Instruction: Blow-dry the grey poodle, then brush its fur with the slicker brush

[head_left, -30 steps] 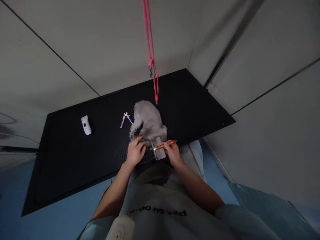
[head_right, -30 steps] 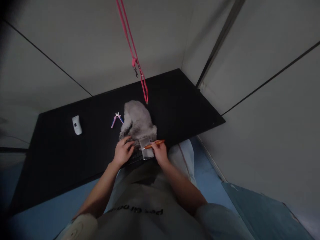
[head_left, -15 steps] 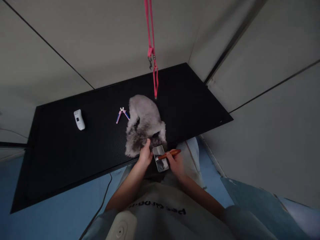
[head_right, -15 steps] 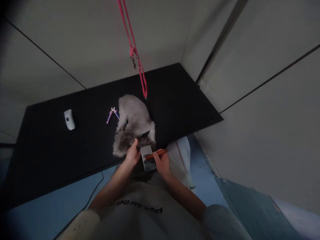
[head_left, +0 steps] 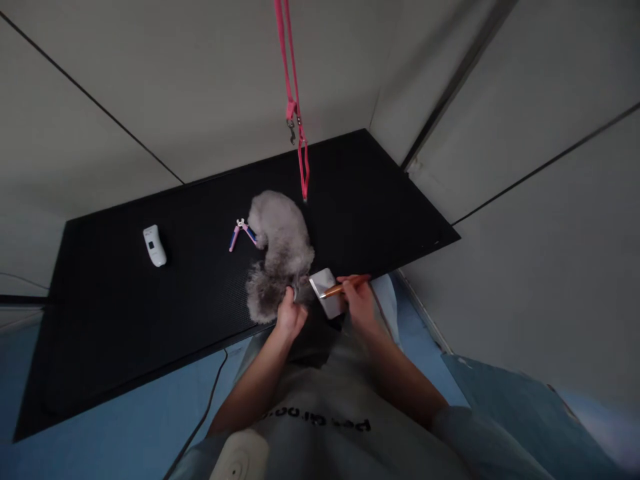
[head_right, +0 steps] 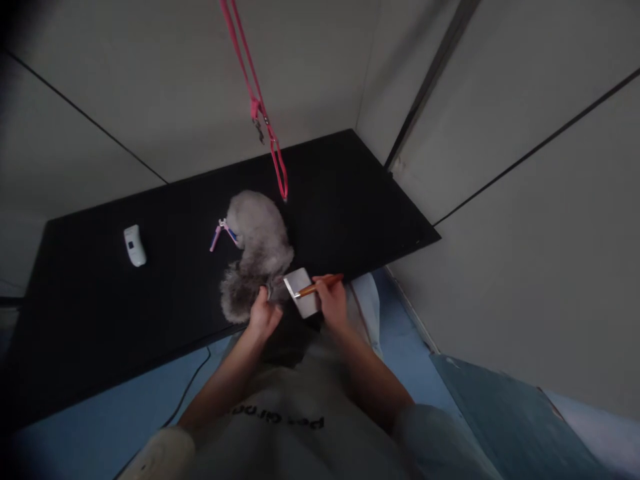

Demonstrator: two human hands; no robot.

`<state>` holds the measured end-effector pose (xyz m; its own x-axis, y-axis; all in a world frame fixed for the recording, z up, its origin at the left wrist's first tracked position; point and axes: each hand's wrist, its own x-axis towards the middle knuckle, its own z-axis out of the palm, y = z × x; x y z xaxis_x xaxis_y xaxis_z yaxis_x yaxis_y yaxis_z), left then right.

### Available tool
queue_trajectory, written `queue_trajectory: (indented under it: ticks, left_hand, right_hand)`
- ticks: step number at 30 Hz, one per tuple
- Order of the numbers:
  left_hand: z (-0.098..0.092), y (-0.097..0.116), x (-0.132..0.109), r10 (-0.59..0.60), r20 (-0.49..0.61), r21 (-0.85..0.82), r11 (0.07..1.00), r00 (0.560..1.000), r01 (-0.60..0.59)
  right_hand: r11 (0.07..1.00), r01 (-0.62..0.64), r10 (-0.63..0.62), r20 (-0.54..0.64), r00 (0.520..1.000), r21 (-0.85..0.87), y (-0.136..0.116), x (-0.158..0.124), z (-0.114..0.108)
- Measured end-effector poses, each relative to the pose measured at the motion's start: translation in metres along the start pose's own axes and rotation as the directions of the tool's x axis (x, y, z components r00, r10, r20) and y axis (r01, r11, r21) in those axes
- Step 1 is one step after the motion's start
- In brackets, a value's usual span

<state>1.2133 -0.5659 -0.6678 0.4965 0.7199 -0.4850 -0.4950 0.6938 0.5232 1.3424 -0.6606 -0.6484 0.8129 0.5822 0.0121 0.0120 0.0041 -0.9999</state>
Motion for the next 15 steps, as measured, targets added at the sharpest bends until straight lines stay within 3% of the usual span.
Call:
queue_trajectory:
  ticks: [2,3,4,7,8,9,12,13,15]
  left_hand:
    - [0.001,0.003,-0.004,0.015,-0.008,-0.060,0.998,1.000,-0.015]
    - [0.002,0.004,-0.005,0.009,-0.017,-0.076,0.997,1.000,-0.010]
    - [0.003,0.006,-0.006,-0.003,-0.035,-0.086,0.996,0.999,0.000]
    - [0.007,0.009,-0.010,-0.030,-0.109,-0.093,0.995,0.994,0.019]
    - [0.007,0.010,-0.011,-0.020,-0.126,-0.098,0.995,0.992,0.008]
    - [0.007,0.011,-0.012,-0.002,-0.135,-0.106,0.994,0.991,-0.012]
    - [0.004,0.013,-0.014,0.025,-0.114,-0.124,0.992,0.993,-0.039]
    - [0.002,0.014,-0.014,0.010,-0.102,-0.119,0.993,0.995,-0.022]
    - [0.000,0.015,-0.013,-0.028,-0.098,-0.102,0.995,0.995,0.018]
  right_hand:
    - [0.998,0.054,-0.052,-0.181,0.982,0.009,-0.004,0.007,-0.002]
    - [0.995,0.094,-0.087,-0.212,0.973,0.020,-0.007,0.008,-0.003]
    - [0.991,0.129,-0.121,-0.171,0.978,0.035,-0.010,0.007,-0.003]
    - [0.993,0.102,-0.110,0.187,0.976,0.052,-0.014,0.003,0.003]
    - [0.997,0.073,-0.077,0.216,0.973,0.025,-0.014,0.003,0.005]
    - [0.998,0.060,-0.058,0.177,0.983,-0.004,-0.014,0.005,0.007]
    - [0.990,0.124,-0.130,-0.106,0.986,-0.062,-0.017,0.008,0.009]
    - [0.985,0.161,-0.167,-0.111,0.980,-0.059,-0.019,0.006,0.011]
    - [0.982,0.185,-0.184,0.058,0.981,-0.022,-0.021,0.000,0.016]
